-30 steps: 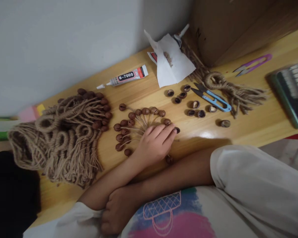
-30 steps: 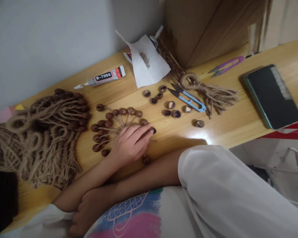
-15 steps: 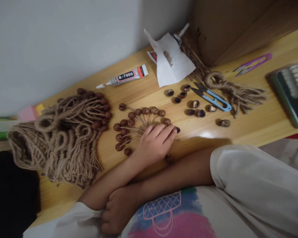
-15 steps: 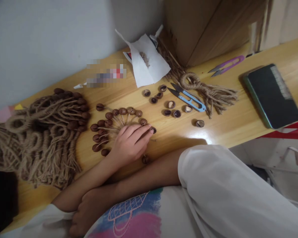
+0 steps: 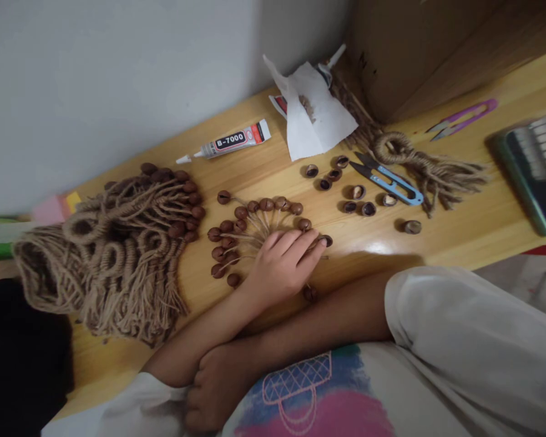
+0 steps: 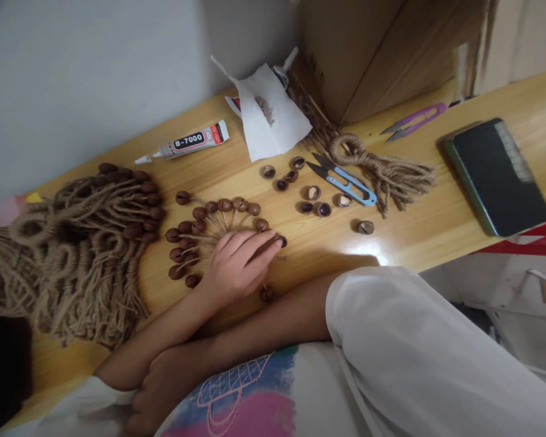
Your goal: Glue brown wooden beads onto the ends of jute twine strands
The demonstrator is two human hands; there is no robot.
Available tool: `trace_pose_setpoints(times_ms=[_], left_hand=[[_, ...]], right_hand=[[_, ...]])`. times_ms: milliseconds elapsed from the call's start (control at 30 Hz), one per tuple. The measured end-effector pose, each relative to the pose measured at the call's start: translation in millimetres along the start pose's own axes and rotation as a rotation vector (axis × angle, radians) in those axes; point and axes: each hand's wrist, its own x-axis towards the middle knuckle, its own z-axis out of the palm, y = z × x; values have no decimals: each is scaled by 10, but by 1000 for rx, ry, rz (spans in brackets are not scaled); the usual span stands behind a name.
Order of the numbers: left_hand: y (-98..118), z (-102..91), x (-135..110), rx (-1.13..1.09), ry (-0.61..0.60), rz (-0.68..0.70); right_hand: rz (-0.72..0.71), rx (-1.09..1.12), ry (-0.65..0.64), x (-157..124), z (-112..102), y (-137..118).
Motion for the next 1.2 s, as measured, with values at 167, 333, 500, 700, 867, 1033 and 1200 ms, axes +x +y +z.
trace_pose_setpoints(times_ms=[167, 333, 500, 700, 867, 1033, 1200], left_hand=[[3, -4, 5, -1, 19, -5], [4, -2, 2, -17, 18, -8], [3, 2, 1, -31, 50, -14], [2, 6, 2, -59, 86, -8], [0, 2, 6, -38, 80, -4], [2, -3, 10, -24, 45, -5], [4, 0, 15, -16, 31, -7]], right_hand=[[11, -4, -16, -20, -22, -17], [22, 1, -70, -10, -86, -20], [31, 10, -123, -23, -137, -27], [38, -6, -39, -44, -76, -46], [29, -20, -82, -9, -62, -30], [39, -57, -39, -18, -24, -36], [13, -32, 29, 1, 92, -23]])
